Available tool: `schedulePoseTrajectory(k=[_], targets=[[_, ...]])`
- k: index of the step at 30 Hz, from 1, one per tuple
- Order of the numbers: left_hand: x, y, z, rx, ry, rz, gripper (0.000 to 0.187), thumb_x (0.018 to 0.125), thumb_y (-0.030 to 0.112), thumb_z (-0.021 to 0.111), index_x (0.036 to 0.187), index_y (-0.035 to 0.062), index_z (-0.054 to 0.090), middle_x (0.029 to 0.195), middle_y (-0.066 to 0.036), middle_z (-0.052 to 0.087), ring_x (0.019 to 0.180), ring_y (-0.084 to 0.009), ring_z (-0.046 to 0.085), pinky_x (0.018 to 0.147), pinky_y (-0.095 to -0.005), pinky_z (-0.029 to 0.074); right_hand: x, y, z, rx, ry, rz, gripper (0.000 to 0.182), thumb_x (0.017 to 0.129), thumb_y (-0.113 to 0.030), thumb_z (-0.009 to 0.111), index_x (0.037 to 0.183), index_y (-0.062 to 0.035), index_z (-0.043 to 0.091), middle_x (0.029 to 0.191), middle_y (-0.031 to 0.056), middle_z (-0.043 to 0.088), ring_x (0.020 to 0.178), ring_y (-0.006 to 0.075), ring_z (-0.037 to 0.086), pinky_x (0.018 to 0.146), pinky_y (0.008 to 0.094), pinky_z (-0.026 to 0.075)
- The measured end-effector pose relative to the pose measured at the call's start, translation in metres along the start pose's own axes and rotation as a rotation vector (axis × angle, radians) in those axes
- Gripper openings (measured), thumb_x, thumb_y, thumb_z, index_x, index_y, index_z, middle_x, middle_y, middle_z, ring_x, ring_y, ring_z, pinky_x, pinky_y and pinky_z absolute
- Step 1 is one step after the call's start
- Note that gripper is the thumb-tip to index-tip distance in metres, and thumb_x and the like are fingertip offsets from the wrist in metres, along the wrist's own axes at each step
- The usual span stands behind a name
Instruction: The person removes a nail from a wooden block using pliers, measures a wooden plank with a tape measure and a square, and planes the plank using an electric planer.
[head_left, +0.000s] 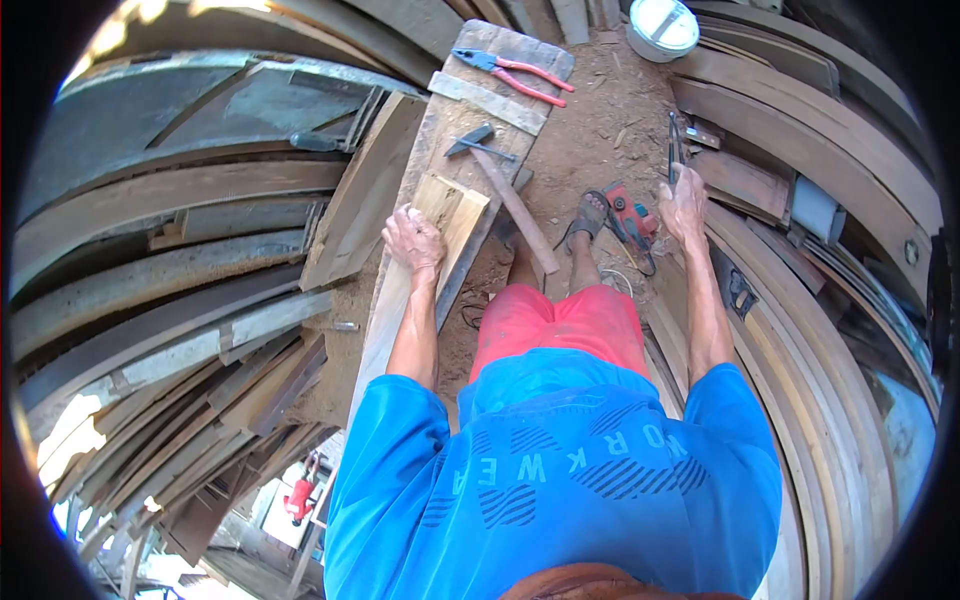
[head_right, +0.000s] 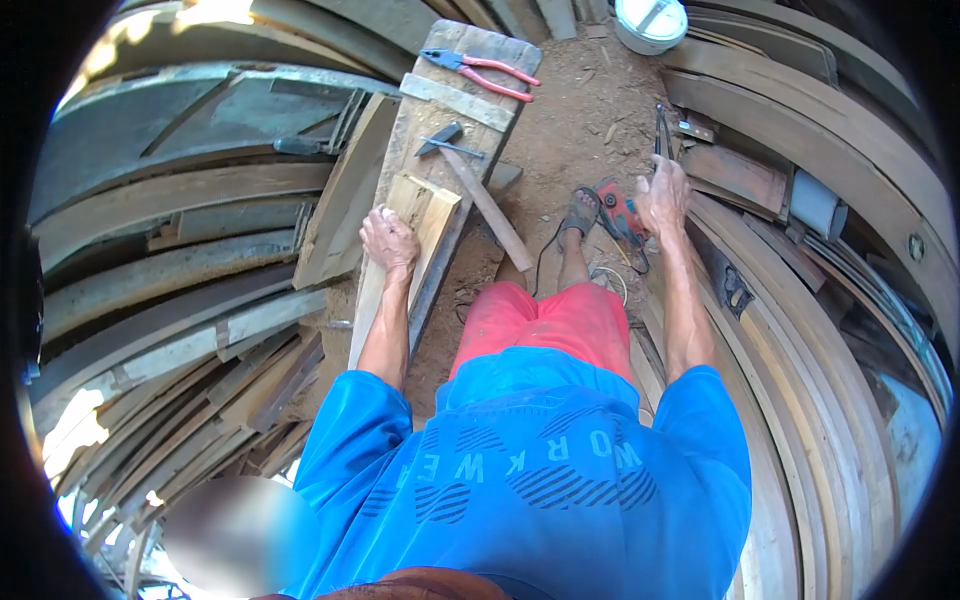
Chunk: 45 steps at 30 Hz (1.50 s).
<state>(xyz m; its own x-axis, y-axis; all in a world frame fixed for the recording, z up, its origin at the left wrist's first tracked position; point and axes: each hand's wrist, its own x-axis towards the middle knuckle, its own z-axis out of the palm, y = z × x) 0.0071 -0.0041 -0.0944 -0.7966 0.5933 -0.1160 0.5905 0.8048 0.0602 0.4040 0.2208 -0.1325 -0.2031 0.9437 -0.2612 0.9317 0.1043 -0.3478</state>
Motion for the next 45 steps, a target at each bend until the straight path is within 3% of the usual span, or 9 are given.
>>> schedulePoseTrajectory(k=[3, 7, 9, 19, 24, 32, 36, 39, 45], targets=[[0.001, 0.001, 0.001, -0.016, 0.006, -0.021, 0.036, 0.098, 0.035, 0.045, 0.121, 0.0114, 0.06, 0.115, -0.018, 0.062, 0.112, -0.0391, 0.055, 0.093, -0.0547, 0.043, 0.01, -0.092, -0.034, 0.405, -0.187, -0.132, 0.025, 0.093, -0.017, 0.057, 0.115, -0.007, 0.064, 0.109, 0.0211, 0.066, 0.105, 0.0359, 0.064, 0.09, 0.0446, 0.052], [0.0, 0.004, -0.001, -0.049, 0.028, -0.037, 0.032, 0.095, 0.033, 0.05, 0.118, 0.013, 0.063, 0.113, -0.016, 0.062, 0.11, -0.0376, 0.055, 0.094, -0.0544, 0.041, 0.004, -0.194, -0.003, 0.443, -0.114, -0.503, 0.02, 0.092, -0.016, 0.058, 0.107, -0.0066, 0.065, 0.098, 0.0179, 0.065, 0.092, 0.0356, 0.065, 0.081, 0.0472, 0.054], [0.0, 0.003, -0.001, -0.049, 0.035, -0.039, 0.032, 0.095, 0.033, 0.051, 0.117, 0.0131, 0.063, 0.113, -0.015, 0.063, 0.11, -0.0373, 0.055, 0.093, -0.054, 0.041, 0.009, -0.229, 0.016, 0.31, -0.153, -0.506, 0.02, 0.091, -0.016, 0.059, 0.109, -0.0075, 0.064, 0.099, 0.0178, 0.064, 0.091, 0.0368, 0.064, 0.079, 0.0484, 0.053], [0.002, 0.004, -0.006, -0.061, 0.038, -0.027, 0.029, 0.096, 0.03, 0.05, 0.115, 0.0132, 0.064, 0.109, -0.014, 0.063, 0.106, -0.0357, 0.056, 0.092, -0.0506, 0.043, 0.028, -0.24, 0.041, 0.359, -0.126, -0.438, 0.015, 0.088, -0.014, 0.059, 0.101, -0.0064, 0.061, 0.09, 0.0202, 0.064, 0.085, 0.0403, 0.065, 0.073, 0.051, 0.051], [0.002, 0.004, -0.003, -0.017, 0.017, -0.046, 0.029, 0.095, 0.031, 0.052, 0.115, 0.0135, 0.064, 0.112, -0.014, 0.064, 0.108, -0.0358, 0.057, 0.092, -0.0518, 0.044, 0.038, -0.204, 0.002, 0.622, -0.111, -0.189, 0.015, 0.087, -0.016, 0.061, 0.092, -0.0019, 0.061, 0.08, 0.0199, 0.066, 0.079, 0.0388, 0.066, 0.072, 0.0493, 0.05], [0.001, 0.004, -0.003, -0.06, 0.042, 0.01, 0.035, 0.099, 0.032, 0.044, 0.118, 0.0082, 0.062, 0.11, -0.019, 0.063, 0.104, -0.0405, 0.056, 0.091, -0.0525, 0.043, -0.029, -0.001, 0.095, 0.262, -0.295, 0.423, 0.022, 0.086, -0.025, 0.062, 0.084, -0.0035, 0.068, 0.078, 0.0175, 0.07, 0.074, 0.0307, 0.069, 0.071, 0.0445, 0.053], [0.0, 0.004, -0.001, -0.031, 0.022, 0.017, 0.037, 0.1, 0.032, 0.041, 0.119, 0.0069, 0.061, 0.112, -0.019, 0.063, 0.105, -0.0409, 0.056, 0.091, -0.0535, 0.043, -0.026, 0.054, 0.087, 0.134, -0.339, 0.443, 0.021, 0.085, -0.023, 0.06, 0.091, -0.0062, 0.072, 0.093, 0.0242, 0.071, 0.091, 0.0433, 0.069, 0.082, 0.0514, 0.053], [0.001, 0.001, 0.002, -0.01, 0.017, 0.004, 0.038, 0.099, 0.035, 0.043, 0.119, 0.009, 0.062, 0.112, -0.017, 0.063, 0.106, -0.0386, 0.056, 0.091, -0.0531, 0.043, -0.002, 0.095, 0.096, 0.087, -0.246, 0.366, 0.028, 0.087, -0.023, 0.061, 0.106, -0.0049, 0.07, 0.099, 0.0253, 0.07, 0.095, 0.0456, 0.067, 0.086, 0.0502, 0.053], [0.0, 0.001, 0.002, -0.015, 0.036, 0.046, 0.037, 0.101, 0.032, 0.041, 0.118, 0.0049, 0.06, 0.112, -0.021, 0.062, 0.104, -0.0422, 0.056, 0.09, -0.0547, 0.043, 0.046, 0.064, 0.051, 0.258, -0.017, 0.279, 0.041, 0.087, -0.027, 0.065, 0.116, 0.0024, 0.062, 0.112, 0.029, 0.064, 0.108, 0.045, 0.061, 0.094, 0.051, 0.048]])
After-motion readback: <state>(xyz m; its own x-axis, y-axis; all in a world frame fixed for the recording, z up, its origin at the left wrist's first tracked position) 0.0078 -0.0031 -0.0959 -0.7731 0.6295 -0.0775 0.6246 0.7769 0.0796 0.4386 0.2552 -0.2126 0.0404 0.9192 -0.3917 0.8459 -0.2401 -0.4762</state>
